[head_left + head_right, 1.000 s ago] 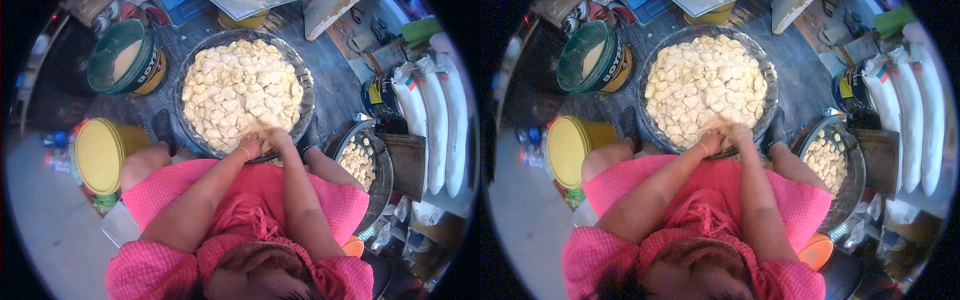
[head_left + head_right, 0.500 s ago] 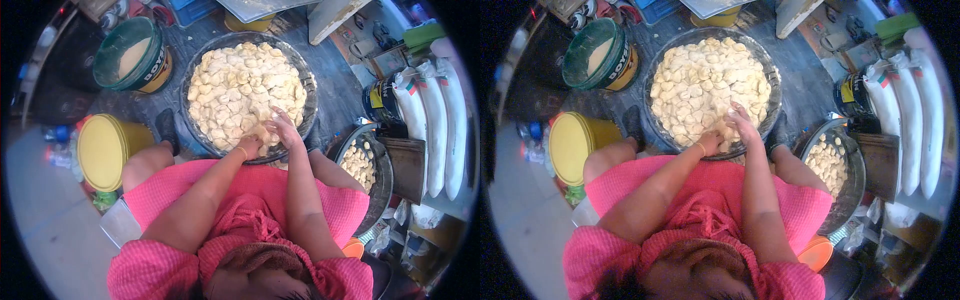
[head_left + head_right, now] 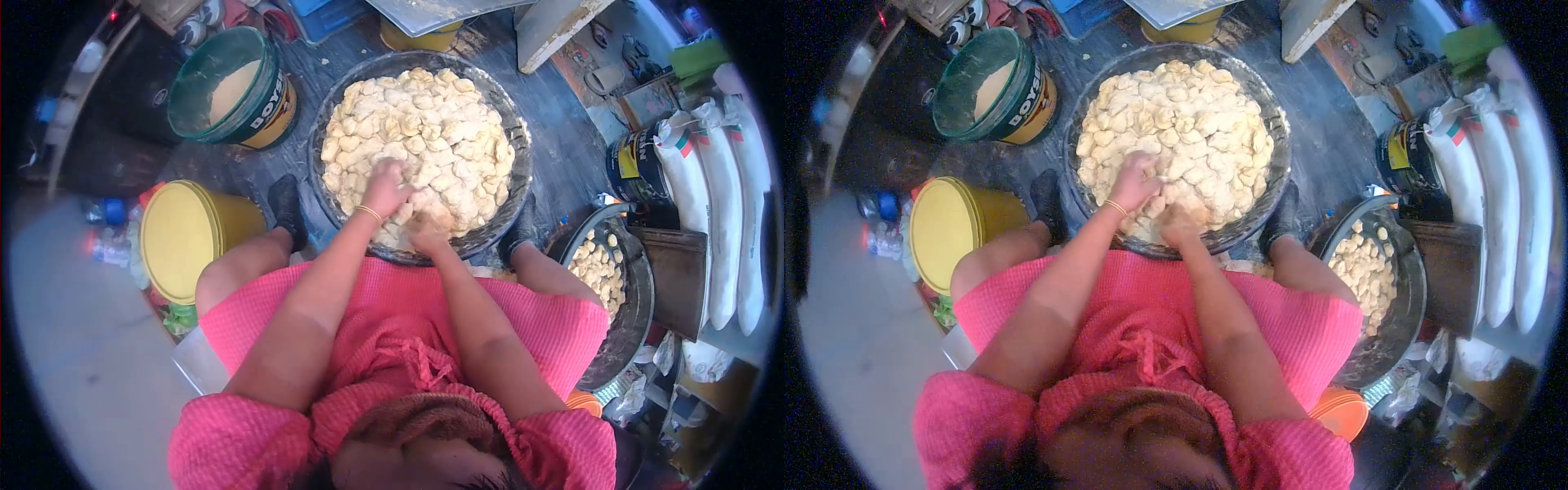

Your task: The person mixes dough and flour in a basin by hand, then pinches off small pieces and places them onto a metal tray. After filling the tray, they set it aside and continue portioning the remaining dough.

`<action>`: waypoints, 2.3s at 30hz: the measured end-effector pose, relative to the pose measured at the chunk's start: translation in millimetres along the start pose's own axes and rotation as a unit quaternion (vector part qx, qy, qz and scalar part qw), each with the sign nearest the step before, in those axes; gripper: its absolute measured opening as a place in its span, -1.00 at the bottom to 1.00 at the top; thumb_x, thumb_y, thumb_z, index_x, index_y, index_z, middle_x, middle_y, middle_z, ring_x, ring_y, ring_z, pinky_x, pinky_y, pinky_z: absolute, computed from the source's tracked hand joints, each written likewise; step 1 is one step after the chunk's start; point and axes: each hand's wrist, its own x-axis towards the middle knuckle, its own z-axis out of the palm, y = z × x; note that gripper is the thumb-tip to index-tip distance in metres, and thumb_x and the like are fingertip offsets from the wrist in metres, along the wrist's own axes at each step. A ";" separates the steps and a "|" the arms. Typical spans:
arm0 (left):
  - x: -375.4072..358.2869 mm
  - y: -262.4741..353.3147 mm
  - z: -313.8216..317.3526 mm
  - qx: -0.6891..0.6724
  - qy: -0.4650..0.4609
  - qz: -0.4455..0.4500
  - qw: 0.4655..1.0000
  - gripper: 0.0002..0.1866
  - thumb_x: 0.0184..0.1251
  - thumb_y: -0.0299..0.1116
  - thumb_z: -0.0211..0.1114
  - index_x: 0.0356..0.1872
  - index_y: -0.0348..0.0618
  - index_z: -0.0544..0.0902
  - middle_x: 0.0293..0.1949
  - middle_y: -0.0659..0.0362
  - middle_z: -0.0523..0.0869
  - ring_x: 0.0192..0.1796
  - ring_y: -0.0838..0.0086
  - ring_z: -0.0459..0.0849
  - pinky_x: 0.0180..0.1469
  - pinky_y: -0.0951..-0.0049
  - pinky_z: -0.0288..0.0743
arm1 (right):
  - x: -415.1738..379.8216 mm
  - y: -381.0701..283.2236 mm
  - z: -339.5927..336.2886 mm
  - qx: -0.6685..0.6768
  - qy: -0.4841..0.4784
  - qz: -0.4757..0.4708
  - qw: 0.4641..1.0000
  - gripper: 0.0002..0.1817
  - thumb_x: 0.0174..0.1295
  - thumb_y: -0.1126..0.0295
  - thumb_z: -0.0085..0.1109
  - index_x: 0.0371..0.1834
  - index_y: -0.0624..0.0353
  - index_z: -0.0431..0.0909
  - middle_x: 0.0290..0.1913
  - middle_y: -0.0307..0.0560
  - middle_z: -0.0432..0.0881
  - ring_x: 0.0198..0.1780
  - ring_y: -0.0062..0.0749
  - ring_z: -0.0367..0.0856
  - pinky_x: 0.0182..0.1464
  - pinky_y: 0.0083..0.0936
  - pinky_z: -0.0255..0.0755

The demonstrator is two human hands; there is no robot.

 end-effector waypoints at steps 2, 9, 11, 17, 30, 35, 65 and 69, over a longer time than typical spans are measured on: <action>-8.6 -14.6 -15.7 0.053 -0.011 -0.098 0.994 -0.38 -0.03 -0.19 0.34 0.09 -0.20 0.39 0.21 -0.15 0.31 0.22 0.04 0.32 0.24 0.21 0.22 | -31.7 -25.7 -6.1 -0.072 0.035 -0.004 0.997 -0.36 -0.02 0.05 0.20 0.12 0.15 0.35 -0.01 0.17 0.55 0.10 -0.05 0.47 0.14 -0.23 0.33; -41.6 -47.7 8.7 0.101 -0.088 -0.301 0.944 0.01 -0.01 0.11 0.29 0.39 -0.19 -0.01 0.38 -0.26 -0.06 0.43 -0.04 -0.09 0.39 0.17 -0.02 | -30.9 -18.6 -29.2 -0.014 0.057 0.024 0.998 -0.51 -0.07 0.08 0.21 -0.11 0.16 0.55 -0.13 0.17 0.57 -0.06 -0.06 0.58 -0.01 -0.28 0.44; -40.0 -27.8 12.0 0.002 -0.071 -0.362 0.930 0.06 0.01 0.16 0.26 0.39 -0.23 -0.08 0.34 -0.38 -0.09 0.41 -0.13 -0.07 0.39 0.16 -0.04 | -4.4 16.0 -25.6 0.096 0.081 0.099 0.987 -0.58 -0.04 0.14 0.23 -0.15 0.15 0.56 -0.27 0.07 0.62 -0.23 -0.12 0.62 -0.13 -0.34 0.50; -17.4 -34.1 20.0 -0.328 -0.001 -0.422 0.845 -0.02 0.04 0.18 0.21 0.35 -0.26 0.04 0.24 -0.20 0.27 0.28 0.02 0.25 0.28 0.21 0.14 | -16.0 -38.5 -84.8 0.728 0.144 0.053 0.668 -0.64 0.03 0.27 0.23 -0.13 0.21 0.51 -0.41 -0.09 0.56 -0.35 -0.34 0.56 -0.35 -0.41 0.53; -51.5 -141.1 151.9 0.263 0.236 -0.206 0.912 -0.29 -0.03 0.11 0.27 -0.08 -0.42 0.53 -0.16 -0.24 0.59 -0.01 0.02 0.56 0.09 0.22 0.39 | -19.8 -9.9 -15.5 -0.095 0.141 0.014 0.985 -0.50 -0.09 0.12 0.23 -0.08 0.15 0.49 -0.28 0.16 0.61 -0.12 0.03 0.59 -0.01 -0.26 0.45; -18.9 -2.9 35.7 -0.207 0.082 -0.420 0.880 -0.34 0.04 0.07 0.25 -0.04 -0.37 0.52 -0.19 -0.20 0.60 -0.02 0.06 0.56 0.06 0.18 0.37 | 21.5 26.9 -51.1 0.037 0.085 0.090 0.992 -0.55 0.01 0.14 0.19 -0.08 0.17 0.45 -0.33 0.05 0.60 -0.32 -0.12 0.59 -0.15 -0.31 0.49; 66.2 -46.5 8.9 -0.009 0.135 -0.157 0.978 -0.53 0.13 -0.16 0.20 0.09 -0.05 0.47 0.18 -0.11 0.36 0.24 -0.01 0.29 0.26 0.08 0.15 | 17.8 -83.2 -102.3 -0.420 0.077 -0.242 0.871 -0.33 -0.08 -0.11 0.20 0.14 -0.12 0.40 0.26 0.01 0.23 0.22 -0.02 0.22 0.16 -0.01 0.15; 45.5 -13.6 29.8 0.148 -0.105 -0.126 0.975 -0.33 0.16 0.11 0.09 0.30 0.11 0.29 0.38 0.01 0.11 0.40 0.09 0.08 0.36 -0.09 -0.24 | 26.1 -32.9 -137.0 -0.423 -0.047 -0.338 0.839 -0.36 -0.01 -0.03 0.22 0.18 -0.16 0.32 0.21 -0.12 0.30 0.17 -0.09 0.28 0.13 -0.05 0.18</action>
